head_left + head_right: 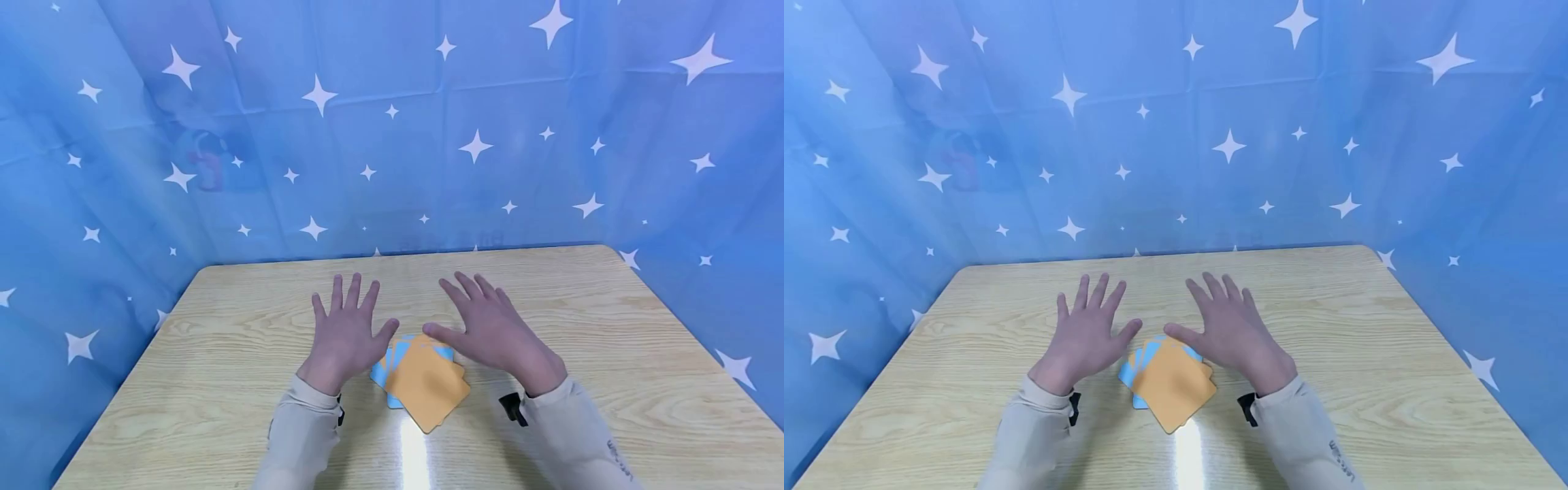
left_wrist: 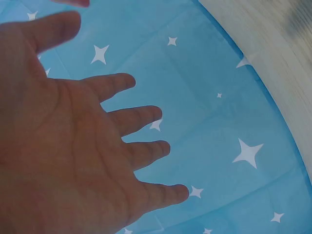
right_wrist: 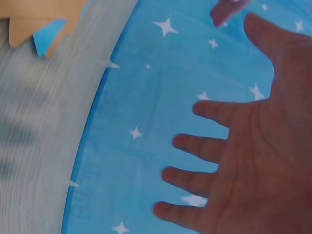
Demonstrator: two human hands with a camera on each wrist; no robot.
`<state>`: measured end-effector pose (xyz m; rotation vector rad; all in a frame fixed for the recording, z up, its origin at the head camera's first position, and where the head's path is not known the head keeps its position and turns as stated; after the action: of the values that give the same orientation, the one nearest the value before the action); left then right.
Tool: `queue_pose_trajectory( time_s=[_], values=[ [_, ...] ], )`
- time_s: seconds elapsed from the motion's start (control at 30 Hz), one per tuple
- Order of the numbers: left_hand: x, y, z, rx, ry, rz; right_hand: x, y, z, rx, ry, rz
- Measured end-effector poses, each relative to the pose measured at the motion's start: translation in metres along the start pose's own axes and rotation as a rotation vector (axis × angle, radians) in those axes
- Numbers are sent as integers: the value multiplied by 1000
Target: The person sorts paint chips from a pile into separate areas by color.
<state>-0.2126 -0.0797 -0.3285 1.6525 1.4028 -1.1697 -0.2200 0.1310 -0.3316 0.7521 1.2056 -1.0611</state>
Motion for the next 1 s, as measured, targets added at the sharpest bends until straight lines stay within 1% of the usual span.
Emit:
queue_pose_trajectory(
  time_s=[0.1,0.2,0.27,0.33,0.4,0.57,0.67,0.73,0.83,1.0],
  values=[
    [2,0,-2,8,-6,3,10,1,7,16,-14,80],
    [3,1,-3,6,-10,5,22,3,15,59,-34,204],
    [3,0,-3,3,-17,13,31,5,21,77,-33,270],
    [4,0,-3,5,-20,37,38,8,26,80,-22,315],
    [7,0,-3,13,-29,79,44,9,31,84,7,345],
    [17,2,-2,65,-57,206,56,11,38,118,69,383],
    [23,3,-3,97,-56,268,60,11,39,133,111,382],
    [27,3,-3,108,-48,305,62,11,40,133,144,377],
    [32,3,-5,124,-56,344,63,10,41,125,172,373],
    [43,3,-9,148,-107,372,65,10,43,94,161,366]
  ],
)
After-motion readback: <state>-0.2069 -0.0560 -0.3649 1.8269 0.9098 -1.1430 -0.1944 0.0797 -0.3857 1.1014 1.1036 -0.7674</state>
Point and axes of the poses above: each hand's wrist, its own y-axis away from the middle knuckle, its own x-axis out of the palm, z = x × y, the point moved 5 cm from there along -y, towards the middle knuckle, and after that the axes turned 6 degrees about y, right-handed, at the moved point
